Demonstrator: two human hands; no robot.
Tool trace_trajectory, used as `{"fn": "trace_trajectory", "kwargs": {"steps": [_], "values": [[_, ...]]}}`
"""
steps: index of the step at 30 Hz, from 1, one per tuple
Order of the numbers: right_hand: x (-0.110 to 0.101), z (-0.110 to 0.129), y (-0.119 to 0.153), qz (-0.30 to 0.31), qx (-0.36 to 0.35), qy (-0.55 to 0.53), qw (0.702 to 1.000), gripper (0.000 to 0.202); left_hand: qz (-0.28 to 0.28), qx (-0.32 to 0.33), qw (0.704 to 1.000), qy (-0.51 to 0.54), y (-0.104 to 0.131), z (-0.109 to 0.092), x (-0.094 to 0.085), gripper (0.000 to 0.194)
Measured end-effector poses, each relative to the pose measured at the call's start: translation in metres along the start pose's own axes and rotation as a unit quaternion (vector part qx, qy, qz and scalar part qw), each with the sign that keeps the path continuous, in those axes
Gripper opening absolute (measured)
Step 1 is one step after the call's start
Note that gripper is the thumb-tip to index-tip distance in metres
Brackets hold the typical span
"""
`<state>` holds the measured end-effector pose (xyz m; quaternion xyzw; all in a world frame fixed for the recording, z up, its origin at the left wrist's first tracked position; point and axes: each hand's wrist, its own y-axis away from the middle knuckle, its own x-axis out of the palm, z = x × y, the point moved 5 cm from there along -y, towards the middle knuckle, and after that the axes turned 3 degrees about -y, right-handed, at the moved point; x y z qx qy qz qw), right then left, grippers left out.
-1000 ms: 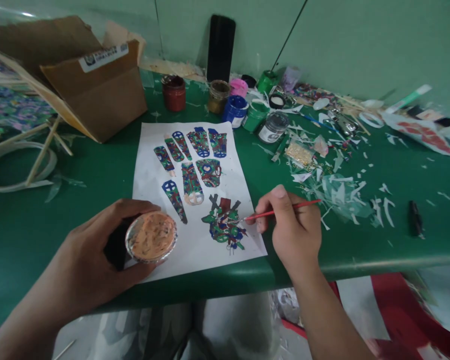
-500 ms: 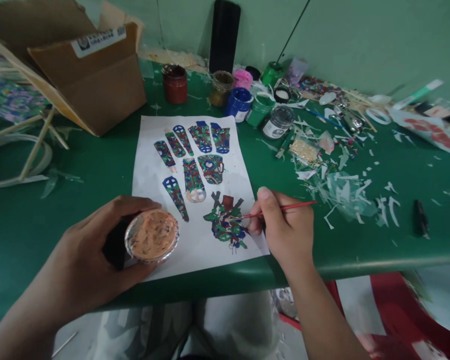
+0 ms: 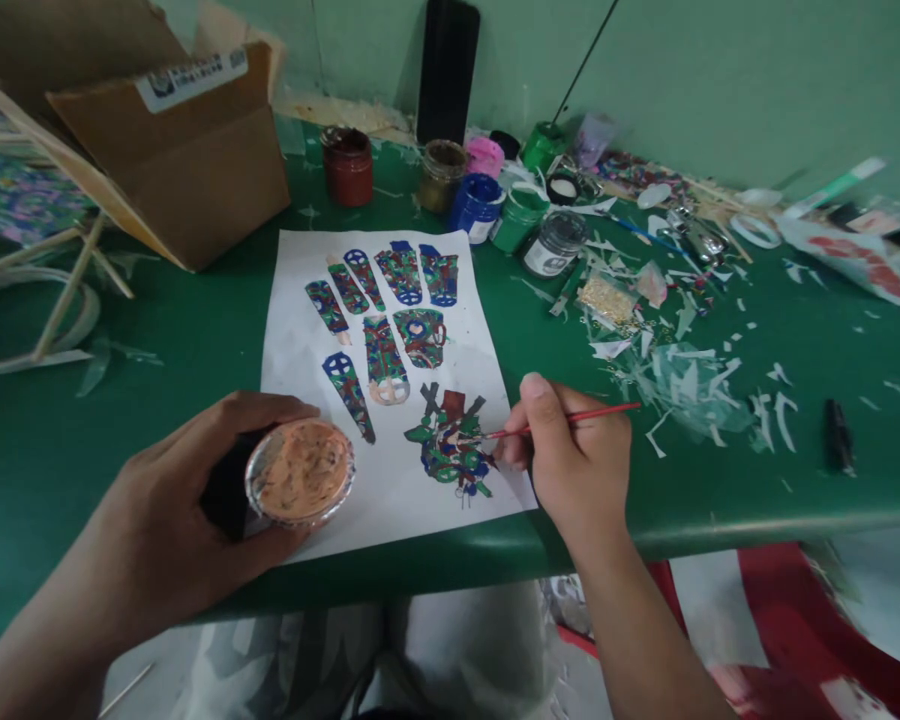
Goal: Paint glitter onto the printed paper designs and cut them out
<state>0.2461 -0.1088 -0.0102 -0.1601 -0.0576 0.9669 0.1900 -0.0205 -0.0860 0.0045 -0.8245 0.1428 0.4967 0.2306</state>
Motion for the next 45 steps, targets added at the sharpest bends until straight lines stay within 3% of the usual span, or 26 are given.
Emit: {"fn": "trace_trajectory", "kwargs": {"steps": [18, 22, 45], "values": [[0.0011, 0.0010, -0.0004, 0.011, -0.003, -0.009, 1.000, 0.045, -0.002, -0.023, 1.000, 0.019, 0.0006, 0.0004, 0.0003, 0.043], [0.0029, -0.0004, -0.0005, 0.024, 0.000, -0.021, 0.999, 0.044, -0.003, -0.003, 1.000, 0.016, 0.0007, 0.0004, 0.0002, 0.045], [-0.0014, 0.0021, -0.0012, -0.016, -0.023, 0.009, 1.000, 0.042, -0.046, 0.008, 0.999, 0.018, -0.0015, -0.0022, -0.0004, 0.048]]}}
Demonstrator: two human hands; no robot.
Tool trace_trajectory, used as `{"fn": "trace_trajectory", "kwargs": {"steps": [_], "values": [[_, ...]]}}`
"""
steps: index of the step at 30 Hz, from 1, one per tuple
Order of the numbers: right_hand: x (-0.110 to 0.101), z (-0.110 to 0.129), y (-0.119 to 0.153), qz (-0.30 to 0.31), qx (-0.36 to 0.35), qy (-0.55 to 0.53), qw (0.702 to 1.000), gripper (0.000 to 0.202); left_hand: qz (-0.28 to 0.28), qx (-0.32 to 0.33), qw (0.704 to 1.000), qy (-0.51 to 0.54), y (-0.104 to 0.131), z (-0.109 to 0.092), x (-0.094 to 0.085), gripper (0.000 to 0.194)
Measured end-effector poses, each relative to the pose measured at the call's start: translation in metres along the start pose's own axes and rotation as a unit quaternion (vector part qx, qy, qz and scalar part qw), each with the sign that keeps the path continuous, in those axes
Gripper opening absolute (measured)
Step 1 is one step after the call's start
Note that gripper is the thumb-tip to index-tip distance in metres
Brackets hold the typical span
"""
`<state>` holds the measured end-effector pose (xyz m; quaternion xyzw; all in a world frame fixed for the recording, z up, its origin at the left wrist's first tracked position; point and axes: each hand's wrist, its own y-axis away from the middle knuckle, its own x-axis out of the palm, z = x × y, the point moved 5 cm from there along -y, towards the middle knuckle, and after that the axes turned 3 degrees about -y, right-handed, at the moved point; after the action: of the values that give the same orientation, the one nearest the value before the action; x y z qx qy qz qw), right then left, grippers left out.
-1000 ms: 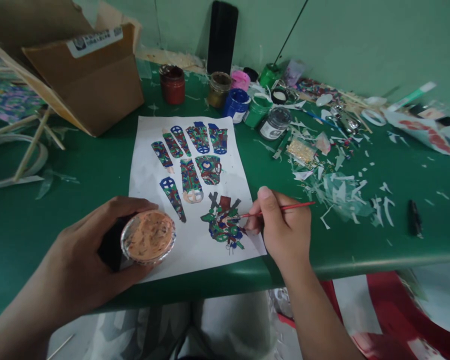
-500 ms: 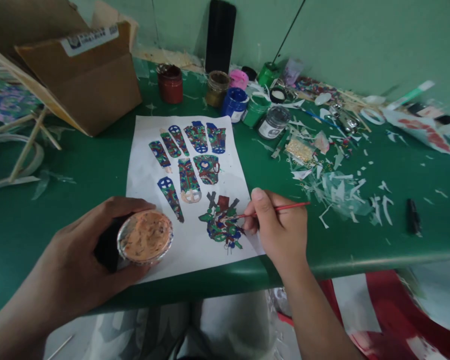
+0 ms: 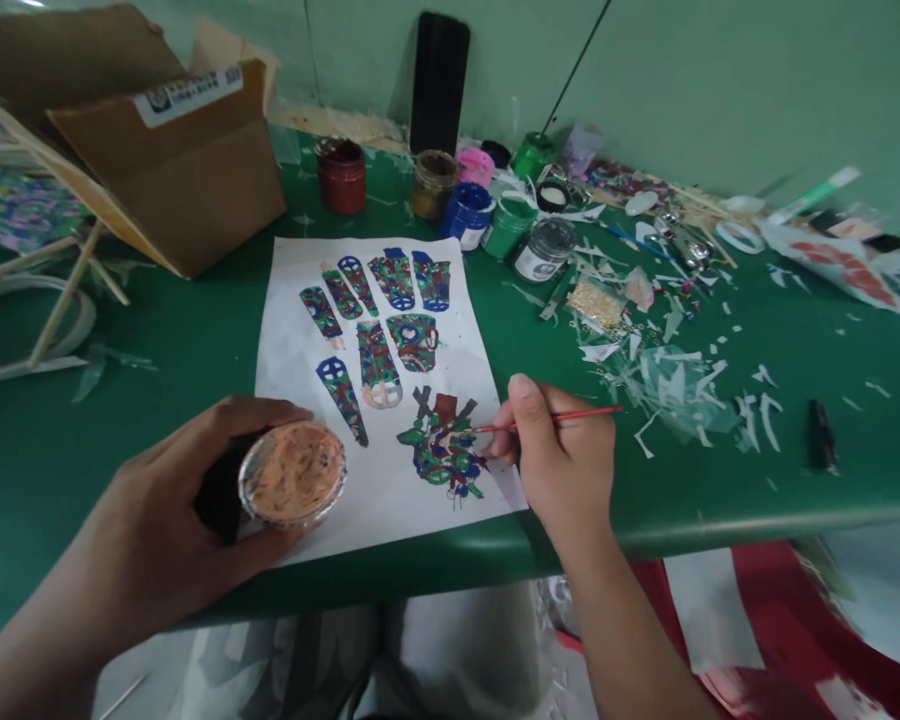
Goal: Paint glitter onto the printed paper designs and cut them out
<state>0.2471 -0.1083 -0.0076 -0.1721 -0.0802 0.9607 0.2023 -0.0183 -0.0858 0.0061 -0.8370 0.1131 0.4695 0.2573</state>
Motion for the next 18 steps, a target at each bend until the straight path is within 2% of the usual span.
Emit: {"fn": "trace_trajectory", "kwargs": {"steps": [6, 10, 12, 18], "values": [[-0.0005, 0.0003, -0.0001, -0.007, -0.008, 0.007, 1.000, 0.041, 0.007, -0.001, 1.000, -0.009, -0.0003, 0.0019, 0.0011, 0.050], [-0.0039, -0.0011, 0.0004, -0.039, 0.006, -0.051, 0.998, 0.043, 0.003, -0.003, 1.000, -0.007, 0.0004, 0.0023, 0.0009, 0.049], [-0.0033, -0.0007, 0.0002, -0.034, 0.006, -0.070, 0.997, 0.044, 0.001, 0.002, 1.000, -0.003, 0.0009, 0.0019, 0.0002, 0.049], [-0.0014, 0.0028, 0.0005, -0.020, 0.001, -0.039, 0.999, 0.043, 0.008, -0.001, 1.000, -0.002, -0.0005, 0.0014, 0.0003, 0.046]]}}
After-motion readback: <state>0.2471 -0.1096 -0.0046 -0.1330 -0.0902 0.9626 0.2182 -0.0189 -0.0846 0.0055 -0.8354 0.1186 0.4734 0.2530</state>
